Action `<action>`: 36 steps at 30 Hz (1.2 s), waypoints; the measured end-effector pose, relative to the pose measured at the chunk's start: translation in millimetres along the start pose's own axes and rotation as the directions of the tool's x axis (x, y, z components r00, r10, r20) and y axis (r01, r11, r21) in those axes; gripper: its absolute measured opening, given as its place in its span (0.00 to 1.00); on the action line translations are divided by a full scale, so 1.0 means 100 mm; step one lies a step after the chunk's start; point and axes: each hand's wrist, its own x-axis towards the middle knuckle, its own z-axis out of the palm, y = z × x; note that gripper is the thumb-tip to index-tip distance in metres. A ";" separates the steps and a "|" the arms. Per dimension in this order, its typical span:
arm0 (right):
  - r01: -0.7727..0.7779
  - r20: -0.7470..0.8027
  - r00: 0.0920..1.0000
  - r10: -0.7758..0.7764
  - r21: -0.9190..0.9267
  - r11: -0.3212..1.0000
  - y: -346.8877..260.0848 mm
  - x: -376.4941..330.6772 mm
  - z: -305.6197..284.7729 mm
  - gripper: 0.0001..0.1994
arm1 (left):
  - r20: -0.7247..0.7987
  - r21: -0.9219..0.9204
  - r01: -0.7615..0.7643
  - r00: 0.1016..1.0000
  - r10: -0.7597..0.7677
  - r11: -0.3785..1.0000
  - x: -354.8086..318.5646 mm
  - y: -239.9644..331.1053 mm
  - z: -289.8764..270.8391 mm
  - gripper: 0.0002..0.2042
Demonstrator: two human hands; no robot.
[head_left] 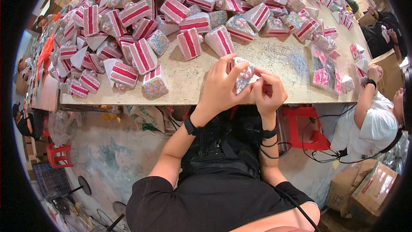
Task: Attach pink tags to cake-shaped foam products and place them into plastic bags.
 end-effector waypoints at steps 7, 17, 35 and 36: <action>-0.107 -0.070 0.991 0.116 0.114 0.988 0.05 -0.02 0.00 0.08 | -0.012 -0.017 -0.052 0.999 0.052 0.998 0.00 -0.01 0.02 0.21; -0.153 -0.065 0.984 0.164 0.146 0.977 0.03 -0.02 -0.01 0.09 | -0.079 -0.029 -0.081 0.994 0.079 0.996 0.02 0.00 0.03 0.11; -0.156 -0.005 0.988 0.156 0.069 0.985 0.00 0.01 0.02 0.07 | 0.071 0.268 0.114 0.988 -0.137 0.957 0.40 0.36 -0.09 0.09; -0.160 0.004 0.987 0.160 0.064 0.985 0.01 0.01 0.01 0.07 | 0.086 0.254 0.133 0.984 -0.159 0.958 0.40 0.36 -0.10 0.09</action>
